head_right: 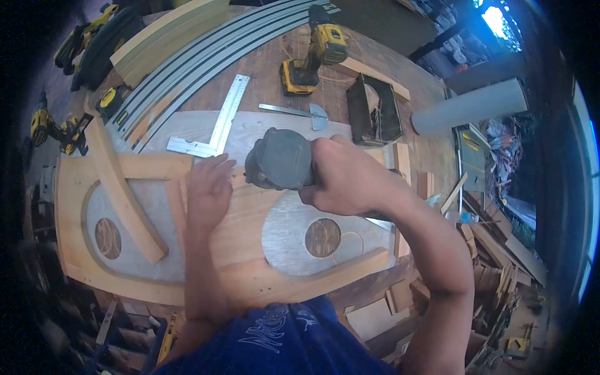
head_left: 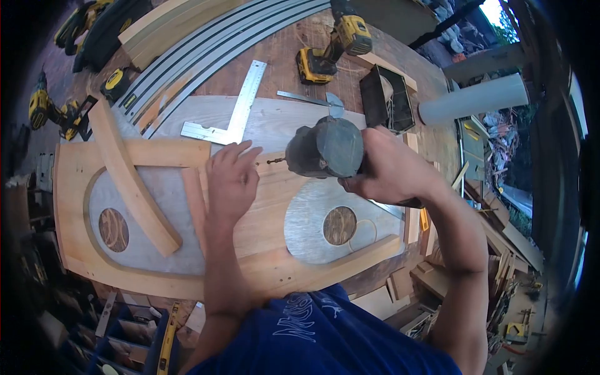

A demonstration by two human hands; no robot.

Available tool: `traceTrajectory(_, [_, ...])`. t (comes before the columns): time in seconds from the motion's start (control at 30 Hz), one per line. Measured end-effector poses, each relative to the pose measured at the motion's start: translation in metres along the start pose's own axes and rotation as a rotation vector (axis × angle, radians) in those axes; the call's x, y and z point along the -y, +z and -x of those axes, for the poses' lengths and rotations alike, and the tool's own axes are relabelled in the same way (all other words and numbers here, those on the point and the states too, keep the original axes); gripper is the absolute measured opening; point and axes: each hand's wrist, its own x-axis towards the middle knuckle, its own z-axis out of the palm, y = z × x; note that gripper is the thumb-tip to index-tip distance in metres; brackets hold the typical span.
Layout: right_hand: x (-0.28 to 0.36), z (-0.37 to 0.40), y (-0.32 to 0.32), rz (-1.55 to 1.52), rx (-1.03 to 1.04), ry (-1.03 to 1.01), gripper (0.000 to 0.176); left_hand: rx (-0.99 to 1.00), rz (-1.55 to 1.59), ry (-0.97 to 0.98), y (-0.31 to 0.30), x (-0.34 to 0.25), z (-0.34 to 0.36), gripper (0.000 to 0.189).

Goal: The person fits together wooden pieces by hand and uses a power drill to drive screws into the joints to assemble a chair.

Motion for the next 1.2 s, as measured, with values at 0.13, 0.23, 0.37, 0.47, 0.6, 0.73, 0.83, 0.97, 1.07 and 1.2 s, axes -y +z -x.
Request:
traceTrajectory(0.13, [-0.013,-0.002,0.002,-0.063,0.017,0.025,0.028,0.142,-0.176,0.114,0.014,0.001,0.003,0.036])
traceTrajectory(0.23, [-0.010,-0.007,-0.009,-0.113,0.107,0.118,0.033,0.210,-0.113,0.041,0.011,-0.001,0.000,0.038])
traceTrajectory(0.37, [-0.029,-0.005,0.006,-0.129,-0.020,0.014,0.024,0.214,-0.122,0.045,0.011,0.001,-0.001,0.038])
traceTrajectory(0.47, [-0.034,-0.002,0.010,-0.131,-0.025,-0.028,0.024,0.231,-0.114,0.043,0.010,0.001,-0.002,0.037])
traceTrajectory(0.6, [-0.031,0.001,0.010,-0.103,0.017,-0.054,0.028,0.238,-0.100,0.027,0.009,-0.001,-0.002,0.038])
traceTrajectory(0.73, [-0.011,-0.004,0.000,0.040,0.020,-0.121,0.028,0.185,-0.096,0.051,0.007,0.000,-0.005,0.037])
traceTrajectory(0.83, [0.009,-0.021,-0.015,0.114,0.084,-0.124,0.027,0.321,0.016,-0.223,-0.002,0.010,-0.019,0.031])
traceTrajectory(0.97, [0.013,-0.032,-0.017,0.145,0.066,-0.155,0.017,0.304,-0.400,-0.169,-0.004,0.016,-0.024,0.028])
traceTrajectory(1.07, [0.016,-0.032,-0.013,0.150,0.014,-0.168,0.014,0.202,-0.425,-0.149,0.000,0.009,-0.019,0.032])
traceTrajectory(1.2, [0.023,-0.028,-0.017,0.184,0.009,-0.140,0.016,0.142,-0.439,-0.096,0.002,0.009,-0.019,0.033])
